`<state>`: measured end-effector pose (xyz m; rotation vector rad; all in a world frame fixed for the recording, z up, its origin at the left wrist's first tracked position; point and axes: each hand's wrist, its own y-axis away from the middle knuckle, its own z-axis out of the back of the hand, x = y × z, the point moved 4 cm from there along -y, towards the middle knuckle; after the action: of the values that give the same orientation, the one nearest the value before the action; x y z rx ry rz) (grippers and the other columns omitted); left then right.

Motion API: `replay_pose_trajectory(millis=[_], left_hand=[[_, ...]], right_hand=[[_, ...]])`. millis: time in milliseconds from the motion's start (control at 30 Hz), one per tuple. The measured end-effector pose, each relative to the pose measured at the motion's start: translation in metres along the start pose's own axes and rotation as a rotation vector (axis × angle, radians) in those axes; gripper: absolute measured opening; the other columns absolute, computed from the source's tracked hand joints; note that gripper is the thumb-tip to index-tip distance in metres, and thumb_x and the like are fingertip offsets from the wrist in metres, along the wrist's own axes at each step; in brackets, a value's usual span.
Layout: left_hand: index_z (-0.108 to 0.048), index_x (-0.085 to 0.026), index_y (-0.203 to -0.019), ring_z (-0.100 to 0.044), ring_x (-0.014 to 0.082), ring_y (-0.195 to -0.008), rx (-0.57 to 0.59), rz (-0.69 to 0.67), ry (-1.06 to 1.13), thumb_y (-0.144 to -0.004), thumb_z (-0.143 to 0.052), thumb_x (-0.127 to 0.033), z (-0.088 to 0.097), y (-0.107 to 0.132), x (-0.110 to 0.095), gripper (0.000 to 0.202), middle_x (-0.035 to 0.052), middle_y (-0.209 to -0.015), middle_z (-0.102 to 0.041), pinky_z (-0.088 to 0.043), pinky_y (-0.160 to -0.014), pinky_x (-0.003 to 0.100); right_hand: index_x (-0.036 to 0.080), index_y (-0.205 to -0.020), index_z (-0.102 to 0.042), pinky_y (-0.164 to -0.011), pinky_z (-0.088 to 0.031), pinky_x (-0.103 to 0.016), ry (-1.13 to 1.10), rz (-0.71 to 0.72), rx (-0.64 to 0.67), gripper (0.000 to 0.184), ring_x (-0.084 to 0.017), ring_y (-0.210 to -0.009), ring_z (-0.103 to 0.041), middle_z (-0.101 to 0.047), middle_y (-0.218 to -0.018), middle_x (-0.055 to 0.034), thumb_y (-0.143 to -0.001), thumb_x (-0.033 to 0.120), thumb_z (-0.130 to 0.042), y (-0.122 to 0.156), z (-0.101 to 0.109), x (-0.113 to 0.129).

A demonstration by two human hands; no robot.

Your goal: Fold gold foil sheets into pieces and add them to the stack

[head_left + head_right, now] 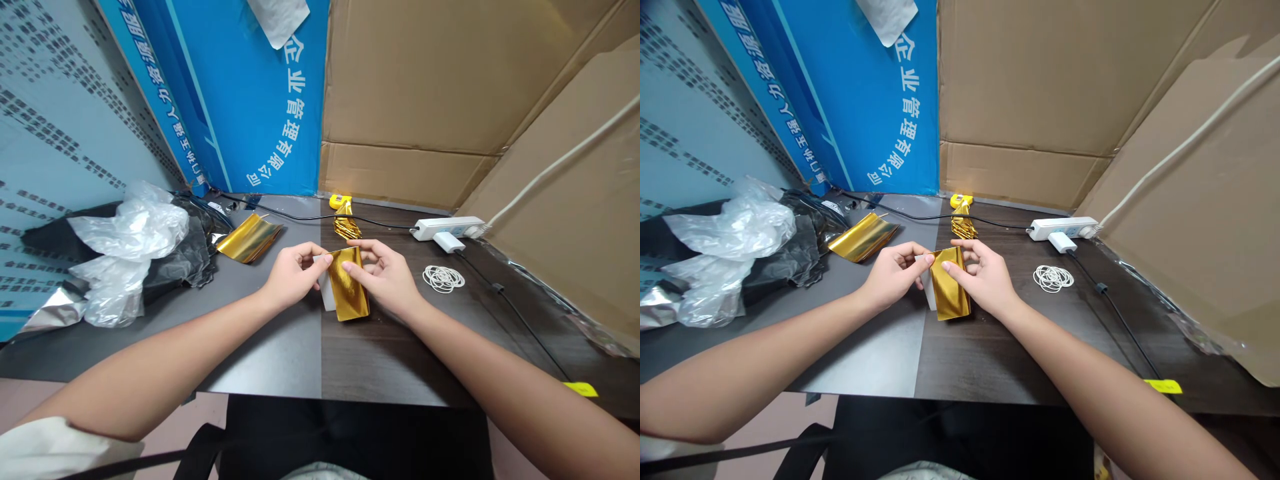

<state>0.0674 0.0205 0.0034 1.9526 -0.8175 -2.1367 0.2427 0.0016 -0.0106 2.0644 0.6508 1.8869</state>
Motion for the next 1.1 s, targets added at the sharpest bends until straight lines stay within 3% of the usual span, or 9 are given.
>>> replay_pose_trajectory(millis=[133, 233, 633, 800, 933, 1100], left_hand=[[-0.066, -0.013, -0.079, -0.056, 0.0081, -0.048, 0.025, -0.014, -0.022, -0.081, -0.073, -0.047, -0.001, 0.0, -0.002, 0.035, 0.0009, -0.066, -0.064, -0.05, -0.042, 0.019], [-0.065, -0.013, -0.078, -0.053, 0.0066, -0.044, 0.033, -0.032, -0.066, -0.083, -0.072, -0.046, 0.0, 0.0, -0.002, 0.034, -0.0005, -0.063, -0.061, -0.044, -0.04, 0.017], [-0.064, -0.013, -0.08, -0.053, 0.0074, -0.045, 0.101, 0.023, -0.047, -0.082, -0.072, -0.048, -0.001, -0.001, -0.001, 0.036, 0.0006, -0.068, -0.063, -0.047, -0.037, 0.018], [-0.061, -0.014, -0.077, -0.055, 0.0086, -0.049, 0.056, 0.014, -0.005, -0.083, -0.071, -0.046, 0.004, -0.004, -0.002, 0.033, -0.0001, -0.064, -0.062, -0.05, -0.043, 0.019], [-0.063, -0.015, -0.076, -0.056, 0.0094, -0.052, -0.019, -0.028, -0.067, -0.082, -0.07, -0.044, 0.011, -0.008, -0.002, 0.031, 0.0009, -0.065, -0.062, -0.048, -0.044, 0.019], [-0.06, -0.016, -0.078, -0.056, 0.0107, -0.048, -0.042, 0.008, -0.173, -0.084, -0.064, -0.045, 0.015, -0.011, 0.003, 0.03, 0.0003, -0.064, -0.062, -0.049, -0.043, 0.022]], right_hand=[[0.019, -0.093, -0.069, -0.064, -0.058, -0.029, -0.024, -0.023, -0.027, 0.049, -0.017, -0.068, -0.069, -0.072, -0.074, -0.0034, -0.074, 0.063, -0.077, -0.003, 0.003, 0.002], [0.018, -0.077, -0.067, -0.059, -0.054, -0.029, 0.037, -0.012, -0.036, 0.05, -0.016, -0.063, -0.065, -0.072, -0.073, -0.0049, -0.073, 0.067, -0.076, -0.004, 0.005, 0.004], [0.018, -0.072, -0.065, -0.049, -0.036, -0.027, 0.272, 0.104, -0.087, 0.053, -0.012, -0.054, -0.048, -0.057, -0.061, -0.0008, -0.082, 0.071, -0.065, -0.003, 0.012, 0.008], [0.02, -0.069, -0.059, -0.053, -0.046, -0.029, 0.248, 0.038, 0.085, 0.059, -0.016, -0.058, -0.056, -0.06, -0.064, -0.002, -0.084, 0.077, -0.054, -0.005, 0.006, 0.003], [0.021, -0.055, -0.048, -0.045, -0.037, -0.027, 0.326, 0.013, 0.151, 0.058, -0.014, -0.049, -0.05, -0.051, -0.052, 0.0001, -0.079, 0.071, -0.065, -0.005, 0.004, 0.0], [0.022, -0.068, -0.054, -0.044, -0.043, -0.028, 0.341, -0.055, 0.256, 0.051, -0.017, -0.047, -0.058, -0.061, -0.057, -0.0006, -0.084, 0.071, -0.057, -0.004, 0.0, -0.005]])
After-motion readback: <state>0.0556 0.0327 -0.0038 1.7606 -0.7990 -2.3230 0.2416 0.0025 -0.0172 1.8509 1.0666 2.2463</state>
